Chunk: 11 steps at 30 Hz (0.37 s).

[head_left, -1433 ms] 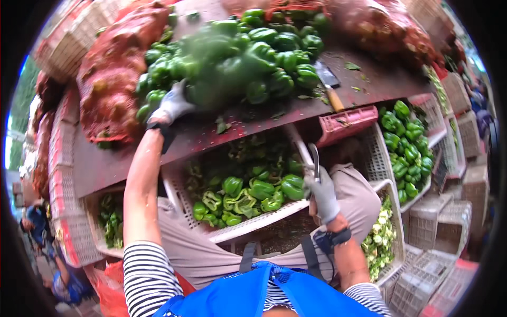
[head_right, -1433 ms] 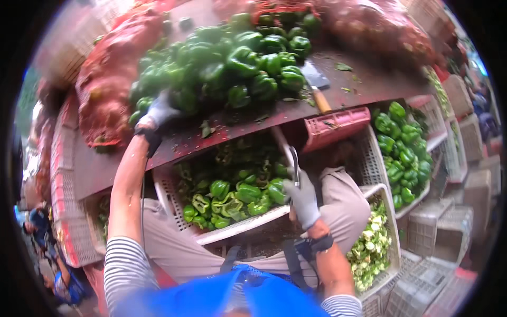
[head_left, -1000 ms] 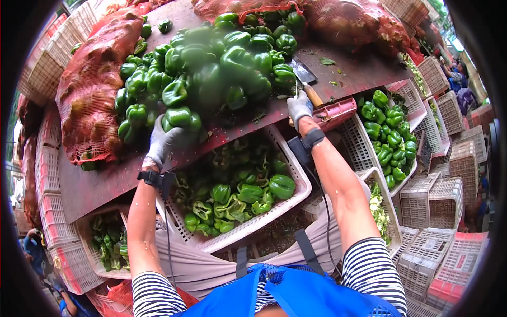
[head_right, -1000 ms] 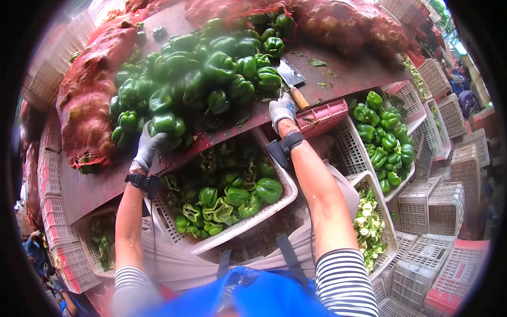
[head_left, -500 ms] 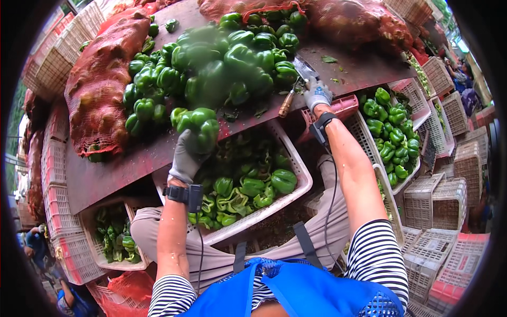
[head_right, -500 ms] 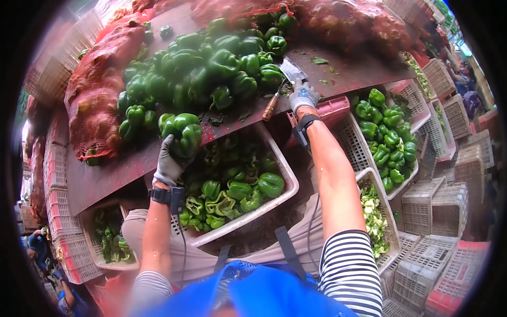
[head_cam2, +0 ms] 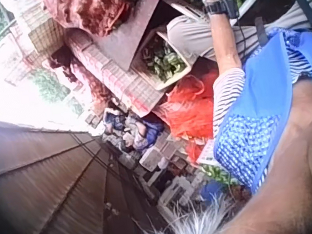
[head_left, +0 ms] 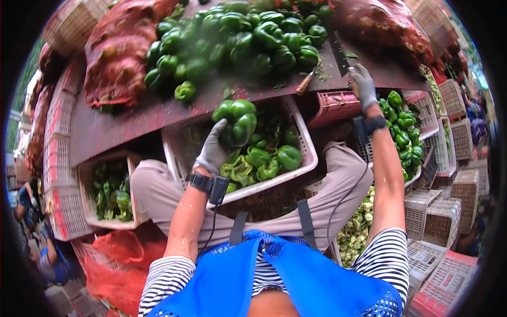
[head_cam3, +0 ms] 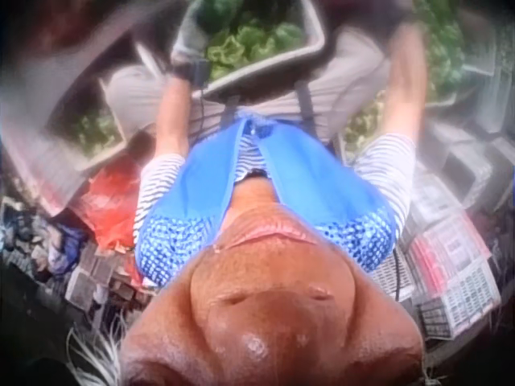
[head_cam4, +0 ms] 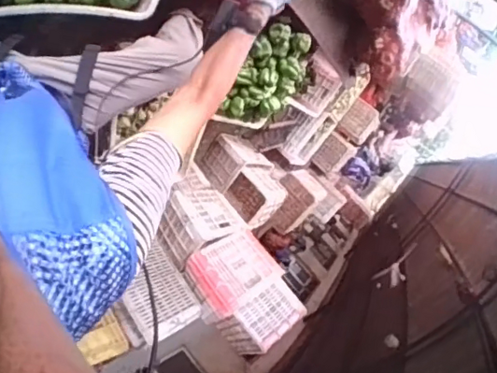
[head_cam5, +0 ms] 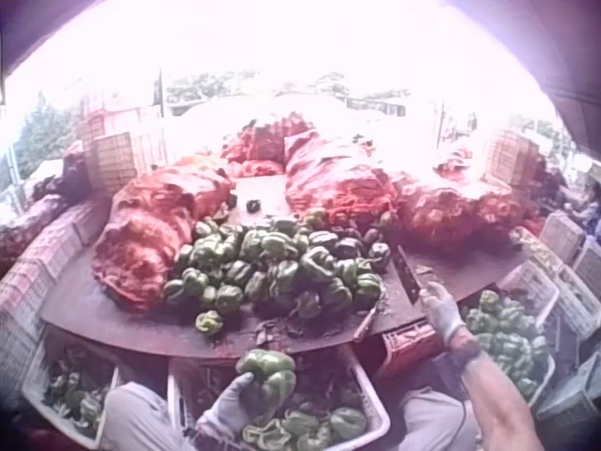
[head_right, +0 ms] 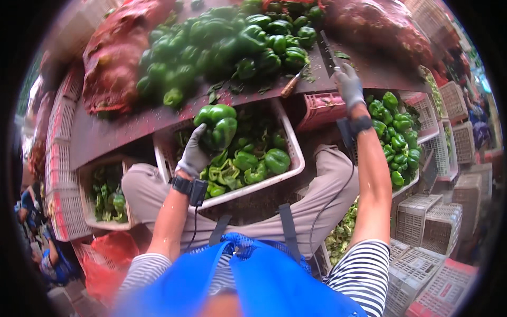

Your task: Cutting the stems and tops off green bell peppers and sorting them into plastic crates.

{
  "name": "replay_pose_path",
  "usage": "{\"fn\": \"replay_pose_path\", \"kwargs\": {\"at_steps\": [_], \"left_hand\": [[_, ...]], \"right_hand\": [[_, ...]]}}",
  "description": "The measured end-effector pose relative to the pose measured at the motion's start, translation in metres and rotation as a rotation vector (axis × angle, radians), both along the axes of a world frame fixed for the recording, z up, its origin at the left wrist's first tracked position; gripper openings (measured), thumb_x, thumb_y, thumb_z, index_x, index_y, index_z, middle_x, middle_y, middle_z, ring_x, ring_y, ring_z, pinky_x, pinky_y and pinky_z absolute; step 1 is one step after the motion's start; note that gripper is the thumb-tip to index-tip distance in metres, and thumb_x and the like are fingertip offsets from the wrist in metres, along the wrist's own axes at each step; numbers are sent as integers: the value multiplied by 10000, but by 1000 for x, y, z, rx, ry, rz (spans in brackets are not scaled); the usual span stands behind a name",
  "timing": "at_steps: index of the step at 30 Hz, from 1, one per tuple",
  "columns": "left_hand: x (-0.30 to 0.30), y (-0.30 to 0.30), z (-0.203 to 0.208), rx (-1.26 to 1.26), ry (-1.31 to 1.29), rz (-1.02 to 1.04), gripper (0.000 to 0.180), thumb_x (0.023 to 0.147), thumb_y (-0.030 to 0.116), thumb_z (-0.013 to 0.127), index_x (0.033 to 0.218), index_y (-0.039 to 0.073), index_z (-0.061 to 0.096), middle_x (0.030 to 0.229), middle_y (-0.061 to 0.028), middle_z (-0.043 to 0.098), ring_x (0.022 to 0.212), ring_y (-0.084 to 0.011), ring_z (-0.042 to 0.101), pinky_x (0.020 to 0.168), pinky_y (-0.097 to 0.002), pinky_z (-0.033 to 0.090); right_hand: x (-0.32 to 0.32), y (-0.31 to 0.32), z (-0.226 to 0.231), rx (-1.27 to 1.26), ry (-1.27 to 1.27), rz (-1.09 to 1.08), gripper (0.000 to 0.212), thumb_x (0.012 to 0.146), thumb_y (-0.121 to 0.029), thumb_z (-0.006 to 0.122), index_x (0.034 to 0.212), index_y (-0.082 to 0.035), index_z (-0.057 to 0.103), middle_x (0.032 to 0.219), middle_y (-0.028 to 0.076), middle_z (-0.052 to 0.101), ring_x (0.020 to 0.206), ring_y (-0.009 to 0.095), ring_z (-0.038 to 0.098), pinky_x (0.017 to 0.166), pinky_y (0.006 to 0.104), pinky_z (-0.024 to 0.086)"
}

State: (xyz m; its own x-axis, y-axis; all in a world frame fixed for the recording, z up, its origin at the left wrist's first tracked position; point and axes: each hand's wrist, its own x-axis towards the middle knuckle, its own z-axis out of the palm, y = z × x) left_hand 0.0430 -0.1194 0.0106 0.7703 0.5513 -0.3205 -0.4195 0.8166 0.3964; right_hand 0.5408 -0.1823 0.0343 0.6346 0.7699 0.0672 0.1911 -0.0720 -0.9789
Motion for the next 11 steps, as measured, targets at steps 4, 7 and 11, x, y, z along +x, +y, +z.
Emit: {"fn": "replay_pose_path", "kwargs": {"at_steps": [4, 7, 11], "left_hand": [[-18, -15, -5, -93, -145, 33, 536, 903, 351, 643, 1358, 108, 495, 1352, -98, 556, 1202, -241, 571, 1015, -393, 485], [-21, -30, -5, -62, -85, 42, 531, 913, 357, 629, 1363, 111, 492, 1343, -98, 566, 1203, -236, 574, 1011, -389, 489], [-31, -47, 0, 30, 109, 79, 526, 925, 364, 615, 1365, 105, 489, 1309, -88, 592, 1162, -218, 605, 1004, -396, 492]], "right_hand": [[-166, -59, 73, 119, 69, 63, 502, 889, -93, 598, 1371, -51, 464, 823, -5, 561, 640, 69, 482, 552, 223, 417], [-245, -81, 65, 175, -92, 105, 378, 873, -79, 613, 1244, -33, 556, 843, -1, 590, 676, 76, 529, 581, 246, 459], [-301, -94, 58, 38, -409, 194, 302, 843, -88, 645, 1144, -64, 621, 867, 42, 634, 728, 104, 596, 645, 255, 503]]}}
